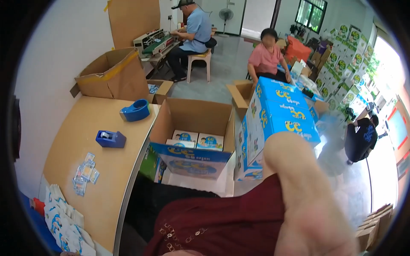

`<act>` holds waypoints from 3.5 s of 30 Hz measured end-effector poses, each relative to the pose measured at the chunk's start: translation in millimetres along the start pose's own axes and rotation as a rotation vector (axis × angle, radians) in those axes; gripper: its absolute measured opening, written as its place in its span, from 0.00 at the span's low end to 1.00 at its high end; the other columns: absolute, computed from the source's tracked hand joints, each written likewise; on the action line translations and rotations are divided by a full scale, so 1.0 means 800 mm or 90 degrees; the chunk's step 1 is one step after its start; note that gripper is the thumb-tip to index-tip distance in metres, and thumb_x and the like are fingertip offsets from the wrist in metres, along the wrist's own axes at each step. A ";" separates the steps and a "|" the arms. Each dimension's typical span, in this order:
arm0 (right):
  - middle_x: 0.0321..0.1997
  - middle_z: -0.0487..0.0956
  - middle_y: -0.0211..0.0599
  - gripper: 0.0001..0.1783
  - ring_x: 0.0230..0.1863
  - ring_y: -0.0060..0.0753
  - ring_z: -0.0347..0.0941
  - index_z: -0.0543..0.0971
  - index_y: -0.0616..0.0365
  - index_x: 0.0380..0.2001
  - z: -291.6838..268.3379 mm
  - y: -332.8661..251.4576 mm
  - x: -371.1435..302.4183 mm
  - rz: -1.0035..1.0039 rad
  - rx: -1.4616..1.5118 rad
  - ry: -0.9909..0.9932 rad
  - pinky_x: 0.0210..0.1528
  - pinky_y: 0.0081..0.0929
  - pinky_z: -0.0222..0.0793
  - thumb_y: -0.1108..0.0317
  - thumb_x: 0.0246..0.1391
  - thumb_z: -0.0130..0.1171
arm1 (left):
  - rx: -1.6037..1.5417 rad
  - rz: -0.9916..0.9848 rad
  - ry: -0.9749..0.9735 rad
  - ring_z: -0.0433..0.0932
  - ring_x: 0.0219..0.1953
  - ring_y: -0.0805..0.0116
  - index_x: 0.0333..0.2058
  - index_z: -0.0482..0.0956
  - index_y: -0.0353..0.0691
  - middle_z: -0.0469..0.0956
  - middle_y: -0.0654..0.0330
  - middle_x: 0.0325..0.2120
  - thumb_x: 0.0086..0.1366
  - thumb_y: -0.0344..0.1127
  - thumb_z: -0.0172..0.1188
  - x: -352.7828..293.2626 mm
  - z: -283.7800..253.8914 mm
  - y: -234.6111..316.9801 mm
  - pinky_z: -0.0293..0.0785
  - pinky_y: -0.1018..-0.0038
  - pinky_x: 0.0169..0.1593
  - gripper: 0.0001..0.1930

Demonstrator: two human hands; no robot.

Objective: The person folds a flat cardboard sheet into a small box, packs pouches into the box, closes the box flaps, and places the filled boxes into a larger shipping carton.

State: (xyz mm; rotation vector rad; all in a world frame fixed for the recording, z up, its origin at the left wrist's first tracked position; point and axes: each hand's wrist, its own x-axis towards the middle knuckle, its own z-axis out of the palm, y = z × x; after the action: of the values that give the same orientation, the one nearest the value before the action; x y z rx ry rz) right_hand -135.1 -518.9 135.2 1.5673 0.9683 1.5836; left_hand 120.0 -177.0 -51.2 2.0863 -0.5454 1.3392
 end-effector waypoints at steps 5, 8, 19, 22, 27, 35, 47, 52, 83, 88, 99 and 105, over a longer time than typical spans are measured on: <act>0.69 0.54 0.17 0.24 0.69 0.21 0.48 0.51 0.33 0.67 0.037 0.019 -0.035 0.039 -0.167 0.351 0.70 0.36 0.43 0.54 0.69 0.26 | 0.036 -0.019 -0.019 0.70 0.55 0.46 0.54 0.70 0.31 0.73 0.46 0.53 0.66 0.36 0.54 -0.012 0.005 0.000 0.64 0.59 0.60 0.21; 0.50 0.70 0.28 0.12 0.50 0.29 0.65 0.68 0.50 0.45 -0.005 0.082 -0.138 0.197 -0.340 0.072 0.51 0.32 0.60 0.62 0.66 0.37 | -0.010 0.000 -0.042 0.71 0.55 0.46 0.54 0.71 0.31 0.73 0.46 0.53 0.66 0.36 0.55 0.002 0.034 0.000 0.64 0.59 0.60 0.21; 0.55 0.74 0.53 0.36 0.59 0.52 0.69 0.55 0.55 0.66 -0.128 0.014 -0.496 1.402 -0.451 -1.158 0.58 0.49 0.63 0.63 0.54 0.51 | 0.000 0.119 -0.025 0.71 0.55 0.48 0.54 0.71 0.30 0.73 0.45 0.52 0.65 0.36 0.56 0.071 0.064 0.016 0.63 0.60 0.61 0.21; 0.56 0.74 0.51 0.36 0.57 0.54 0.70 0.57 0.54 0.65 -0.130 0.003 -0.482 1.422 -0.569 -0.880 0.58 0.51 0.62 0.65 0.51 0.51 | 0.027 0.131 -0.018 0.71 0.55 0.48 0.54 0.72 0.30 0.73 0.45 0.52 0.65 0.36 0.56 0.079 0.058 0.022 0.63 0.60 0.61 0.21; 0.56 0.74 0.51 0.35 0.57 0.52 0.70 0.59 0.49 0.64 -0.124 0.010 -0.480 1.420 -0.519 -0.963 0.57 0.53 0.62 0.67 0.51 0.49 | 0.093 0.111 -0.028 0.71 0.55 0.49 0.53 0.72 0.30 0.73 0.45 0.52 0.65 0.37 0.57 0.072 0.048 0.010 0.62 0.60 0.61 0.21; 0.39 0.79 0.38 0.40 0.31 0.29 0.73 0.59 0.57 0.65 0.018 0.022 -0.465 1.244 -0.012 -0.584 0.30 0.24 0.68 0.59 0.51 0.60 | 0.389 0.000 -0.102 0.78 0.42 0.59 0.50 0.74 0.35 0.79 0.49 0.41 0.61 0.35 0.61 -0.011 -0.021 -0.095 0.74 0.67 0.44 0.19; 0.39 0.76 0.34 0.23 0.41 0.23 0.69 0.68 0.58 0.61 0.248 -0.142 -0.254 0.958 0.673 -0.716 0.46 0.25 0.65 0.70 0.62 0.49 | 0.798 -0.719 -0.642 0.82 0.33 0.51 0.25 0.83 0.39 0.81 0.47 0.29 0.56 0.35 0.53 -0.250 -0.255 -0.105 0.77 0.58 0.36 0.10; 0.37 0.76 0.35 0.24 0.39 0.23 0.69 0.68 0.60 0.60 0.264 -0.141 -0.263 0.937 0.753 -0.807 0.45 0.28 0.66 0.69 0.61 0.50 | 0.747 -0.862 -0.754 0.82 0.34 0.50 0.26 0.83 0.38 0.81 0.47 0.31 0.55 0.33 0.55 -0.399 -0.293 -0.106 0.79 0.60 0.35 0.09; 0.29 0.81 0.44 0.17 0.29 0.41 0.79 0.75 0.59 0.35 0.300 0.058 -0.318 0.962 0.245 -0.741 0.31 0.37 0.74 0.59 0.45 0.60 | -0.093 -0.130 -0.280 0.76 0.27 0.62 0.43 0.78 0.28 0.79 0.48 0.28 0.67 0.36 0.54 -0.087 0.219 -0.044 0.73 0.68 0.34 0.15; 0.30 0.78 0.48 0.11 0.34 0.51 0.75 0.77 0.53 0.35 0.280 -0.099 -0.247 0.784 0.771 -0.822 0.37 0.46 0.71 0.65 0.47 0.54 | -0.082 -0.467 -0.479 0.76 0.45 0.45 0.52 0.75 0.38 0.78 0.46 0.45 0.68 0.52 0.49 -0.097 0.205 -0.082 0.72 0.64 0.51 0.25; 0.36 0.79 0.51 0.18 0.39 0.57 0.76 0.75 0.57 0.43 0.244 -0.167 -0.289 0.961 0.389 -0.739 0.39 0.47 0.71 0.63 0.49 0.52 | -0.027 -0.368 -0.479 0.78 0.45 0.53 0.52 0.75 0.39 0.78 0.43 0.44 0.66 0.52 0.52 -0.104 0.196 -0.086 0.71 0.63 0.53 0.25; 0.44 0.79 0.51 0.23 0.44 0.57 0.75 0.73 0.46 0.52 0.197 -0.130 -0.269 1.051 0.382 -0.976 0.48 0.45 0.71 0.52 0.52 0.51 | -0.118 -0.284 -0.437 0.77 0.31 0.62 0.42 0.79 0.29 0.81 0.50 0.31 0.68 0.38 0.53 -0.122 0.227 -0.114 0.73 0.70 0.36 0.15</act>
State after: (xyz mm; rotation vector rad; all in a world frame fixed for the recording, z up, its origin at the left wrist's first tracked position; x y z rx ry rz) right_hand 25.2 -652.6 -60.4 3.3162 -1.1121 0.0487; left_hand 258.8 -229.6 -221.2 2.3017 -0.4125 0.2956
